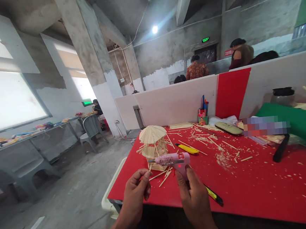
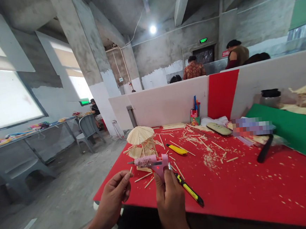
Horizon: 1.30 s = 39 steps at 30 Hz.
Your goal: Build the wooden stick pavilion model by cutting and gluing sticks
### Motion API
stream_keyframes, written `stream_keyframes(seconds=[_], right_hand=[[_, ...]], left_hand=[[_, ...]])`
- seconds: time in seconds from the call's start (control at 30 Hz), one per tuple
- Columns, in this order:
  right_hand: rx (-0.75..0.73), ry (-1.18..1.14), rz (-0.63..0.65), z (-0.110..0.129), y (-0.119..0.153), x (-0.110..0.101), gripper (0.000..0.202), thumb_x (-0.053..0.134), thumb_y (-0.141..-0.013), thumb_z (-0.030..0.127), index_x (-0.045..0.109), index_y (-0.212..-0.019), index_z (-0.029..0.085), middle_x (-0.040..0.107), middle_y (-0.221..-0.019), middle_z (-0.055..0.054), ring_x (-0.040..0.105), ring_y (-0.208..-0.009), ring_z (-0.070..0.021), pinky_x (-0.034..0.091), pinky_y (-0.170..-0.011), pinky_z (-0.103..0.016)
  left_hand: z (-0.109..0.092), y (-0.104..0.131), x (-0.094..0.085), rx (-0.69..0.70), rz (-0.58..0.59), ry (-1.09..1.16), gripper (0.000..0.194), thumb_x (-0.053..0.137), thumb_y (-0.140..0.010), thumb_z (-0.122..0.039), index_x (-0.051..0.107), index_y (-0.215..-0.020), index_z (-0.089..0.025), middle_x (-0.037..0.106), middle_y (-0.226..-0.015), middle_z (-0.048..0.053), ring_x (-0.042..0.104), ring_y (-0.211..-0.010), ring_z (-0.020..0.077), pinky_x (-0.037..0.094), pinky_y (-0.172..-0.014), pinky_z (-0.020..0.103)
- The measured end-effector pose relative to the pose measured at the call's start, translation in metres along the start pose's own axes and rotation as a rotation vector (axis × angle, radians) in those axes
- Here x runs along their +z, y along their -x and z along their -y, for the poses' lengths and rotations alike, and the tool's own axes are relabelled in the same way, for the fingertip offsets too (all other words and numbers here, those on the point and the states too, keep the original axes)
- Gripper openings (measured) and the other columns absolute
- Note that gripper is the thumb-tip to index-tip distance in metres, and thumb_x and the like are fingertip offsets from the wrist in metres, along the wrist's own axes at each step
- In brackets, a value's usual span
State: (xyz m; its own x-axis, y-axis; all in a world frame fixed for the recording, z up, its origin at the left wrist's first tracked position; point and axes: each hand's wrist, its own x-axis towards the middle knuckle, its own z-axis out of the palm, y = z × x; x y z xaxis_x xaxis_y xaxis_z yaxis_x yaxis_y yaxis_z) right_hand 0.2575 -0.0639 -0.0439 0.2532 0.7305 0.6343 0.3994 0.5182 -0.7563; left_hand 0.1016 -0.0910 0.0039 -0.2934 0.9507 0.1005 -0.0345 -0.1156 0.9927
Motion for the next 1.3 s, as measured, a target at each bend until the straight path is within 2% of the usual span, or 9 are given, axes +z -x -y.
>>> stream_keyframes(seconds=[0.23,0.43,0.6,0.73,0.9,1.03,1.3], right_hand=[[-0.103,0.057,-0.021,0.0038,0.0026,0.0026,0.038,0.040,-0.095,0.046,0.061,-0.103,0.016,0.071,-0.098,-0.014,0.068,-0.086,-0.0220,0.050,-0.069,-0.027],[-0.061,0.021,-0.009,0.0062,0.0007,-0.0006,0.035,0.041,-0.094,0.047,0.061,-0.096,0.018,0.071,-0.090,-0.011,0.068,-0.078,-0.0209,0.050,-0.064,-0.027],[-0.022,-0.020,0.020,0.0049,-0.0006,-0.0030,0.035,0.042,-0.093,0.047,0.061,-0.101,0.018,0.070,-0.090,-0.011,0.066,-0.078,-0.0212,0.050,-0.064,-0.028],[-0.044,-0.026,0.022,0.0032,-0.0005,-0.0030,0.032,0.044,-0.093,0.044,0.061,-0.100,0.018,0.070,-0.092,-0.011,0.067,-0.078,-0.0208,0.050,-0.064,-0.027],[-0.072,-0.024,0.009,0.0021,0.0001,-0.0018,0.036,0.043,-0.094,0.043,0.059,-0.112,0.017,0.069,-0.103,-0.014,0.067,-0.089,-0.0231,0.051,-0.071,-0.029],[-0.069,-0.024,0.041,0.0020,0.0007,-0.0022,0.034,0.044,-0.094,0.042,0.059,-0.110,0.016,0.069,-0.098,-0.013,0.067,-0.085,-0.0226,0.051,-0.069,-0.029],[-0.105,-0.005,-0.012,0.0023,-0.0001,-0.0019,0.031,0.044,-0.094,0.042,0.061,-0.103,0.018,0.070,-0.094,-0.011,0.067,-0.080,-0.0205,0.050,-0.065,-0.027]], left_hand=[[-0.0005,0.0011,0.0010,0.016,0.033,0.004,0.036,0.071,-0.072,-0.050,0.062,-0.077,-0.015,0.045,-0.045,-0.007,0.033,-0.040,0.0049,0.025,-0.037,0.015],[-0.0004,0.0000,0.0028,0.004,0.040,0.009,0.037,0.072,-0.069,-0.051,0.062,-0.075,-0.015,0.044,-0.044,-0.008,0.032,-0.040,0.0050,0.025,-0.036,0.015],[-0.0022,-0.0003,0.0044,-0.003,0.037,0.003,0.037,0.073,-0.068,-0.051,0.063,-0.076,-0.016,0.044,-0.044,-0.008,0.033,-0.039,0.0055,0.026,-0.036,0.015],[-0.0041,0.0012,0.0058,0.004,0.022,-0.005,0.037,0.073,-0.068,-0.051,0.063,-0.074,-0.016,0.044,-0.044,-0.007,0.034,-0.039,0.0055,0.027,-0.036,0.015],[-0.0041,0.0018,0.0058,-0.004,0.016,-0.002,0.038,0.074,-0.066,-0.051,0.063,-0.073,-0.016,0.043,-0.045,-0.007,0.035,-0.040,0.0053,0.028,-0.036,0.015],[-0.0037,0.0012,0.0052,0.000,0.020,-0.004,0.037,0.074,-0.068,-0.050,0.063,-0.073,-0.016,0.043,-0.045,-0.007,0.034,-0.040,0.0051,0.028,-0.037,0.015],[-0.0048,0.0000,0.0071,0.004,0.025,-0.010,0.041,0.075,-0.065,-0.053,0.063,-0.074,-0.015,0.045,-0.044,-0.007,0.035,-0.040,0.0053,0.028,-0.037,0.015]])
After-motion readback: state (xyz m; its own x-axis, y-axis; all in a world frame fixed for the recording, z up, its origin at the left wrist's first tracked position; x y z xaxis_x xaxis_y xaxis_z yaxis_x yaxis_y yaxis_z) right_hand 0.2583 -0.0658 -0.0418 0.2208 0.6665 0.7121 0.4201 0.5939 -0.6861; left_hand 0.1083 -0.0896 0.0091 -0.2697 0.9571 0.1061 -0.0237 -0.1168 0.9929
